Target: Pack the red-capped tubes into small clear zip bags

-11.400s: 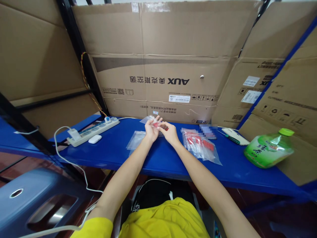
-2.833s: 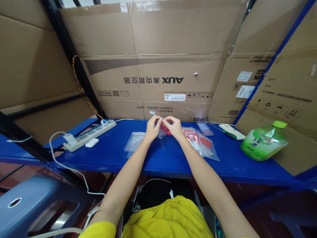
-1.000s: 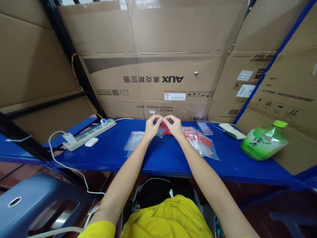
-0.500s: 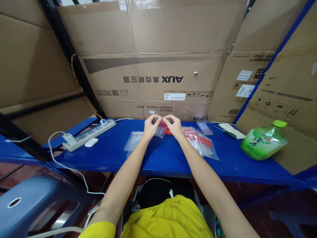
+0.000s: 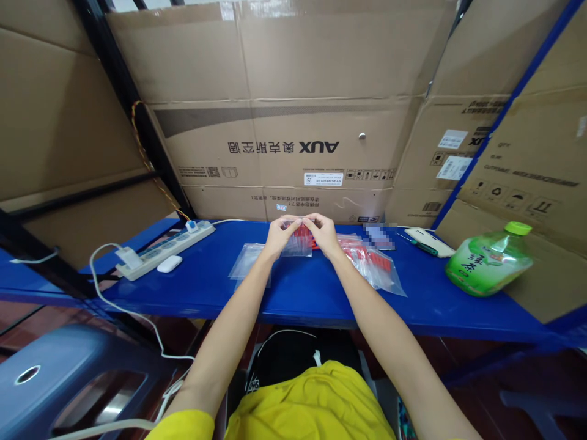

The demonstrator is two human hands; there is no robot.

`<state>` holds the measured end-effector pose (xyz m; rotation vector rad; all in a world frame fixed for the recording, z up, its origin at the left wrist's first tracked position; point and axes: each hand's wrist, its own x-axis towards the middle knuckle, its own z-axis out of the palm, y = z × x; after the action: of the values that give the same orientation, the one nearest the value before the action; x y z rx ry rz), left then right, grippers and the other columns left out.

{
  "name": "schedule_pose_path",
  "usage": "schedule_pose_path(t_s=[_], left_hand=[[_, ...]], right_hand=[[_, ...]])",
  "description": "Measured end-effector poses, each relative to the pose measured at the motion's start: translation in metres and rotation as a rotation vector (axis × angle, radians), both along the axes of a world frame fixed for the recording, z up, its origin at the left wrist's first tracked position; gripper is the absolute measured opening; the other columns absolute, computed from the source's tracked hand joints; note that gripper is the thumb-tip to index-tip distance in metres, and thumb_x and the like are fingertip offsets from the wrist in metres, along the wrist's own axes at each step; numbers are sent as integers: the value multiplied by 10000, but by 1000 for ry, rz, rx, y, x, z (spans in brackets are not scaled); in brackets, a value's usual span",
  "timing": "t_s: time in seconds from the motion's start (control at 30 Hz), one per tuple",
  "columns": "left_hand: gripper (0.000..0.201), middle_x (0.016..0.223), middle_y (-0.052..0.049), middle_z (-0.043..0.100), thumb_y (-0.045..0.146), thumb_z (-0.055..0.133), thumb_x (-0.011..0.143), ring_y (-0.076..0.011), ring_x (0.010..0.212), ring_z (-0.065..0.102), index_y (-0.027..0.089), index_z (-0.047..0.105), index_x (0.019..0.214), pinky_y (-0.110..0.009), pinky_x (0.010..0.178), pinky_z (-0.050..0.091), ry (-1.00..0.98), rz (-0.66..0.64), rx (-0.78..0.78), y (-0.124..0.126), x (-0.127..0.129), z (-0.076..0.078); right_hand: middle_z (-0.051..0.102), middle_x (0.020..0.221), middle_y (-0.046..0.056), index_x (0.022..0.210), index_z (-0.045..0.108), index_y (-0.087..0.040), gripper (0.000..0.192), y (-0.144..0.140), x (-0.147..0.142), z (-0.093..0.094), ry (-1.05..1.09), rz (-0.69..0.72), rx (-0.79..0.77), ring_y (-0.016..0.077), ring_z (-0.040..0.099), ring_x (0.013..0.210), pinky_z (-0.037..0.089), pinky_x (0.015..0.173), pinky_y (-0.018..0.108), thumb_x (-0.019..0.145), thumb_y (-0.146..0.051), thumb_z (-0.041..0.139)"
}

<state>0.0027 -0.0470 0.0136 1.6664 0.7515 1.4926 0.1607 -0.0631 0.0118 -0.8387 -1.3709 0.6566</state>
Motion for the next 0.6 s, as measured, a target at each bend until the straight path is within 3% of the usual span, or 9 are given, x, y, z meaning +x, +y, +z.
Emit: schedule_pose_path(t_s=[0.2,0.43,0.6], left_hand=[[371,993,-101,777,500,799,807,-234,931,699,151,781,931,-367,923,514,-56,54,-23,2,-2,-1],[393,1009,-93,777,516,808,794,-230,936,685,159,794,959,-345,886,513,-97,24,-58,3,0,-2],[381,863,-42,736,550,779,801,-183,810,630,175,762,862,-285,758,485,-134,98,-53,4,-2,1]], right_hand=[[769,890,48,859,764,-196,345,-3,-1,1,85,33,-7,210,677,829,527,824,330,780,-532,773],[691,728,17,740,695,-199,387,-1,2,3,103,-50,6,181,607,701,496,723,314,767,-577,771],[634,696,-4,722,641,-208,423,2,5,3,153,-85,-9,164,561,673,476,686,297,754,-614,755]])
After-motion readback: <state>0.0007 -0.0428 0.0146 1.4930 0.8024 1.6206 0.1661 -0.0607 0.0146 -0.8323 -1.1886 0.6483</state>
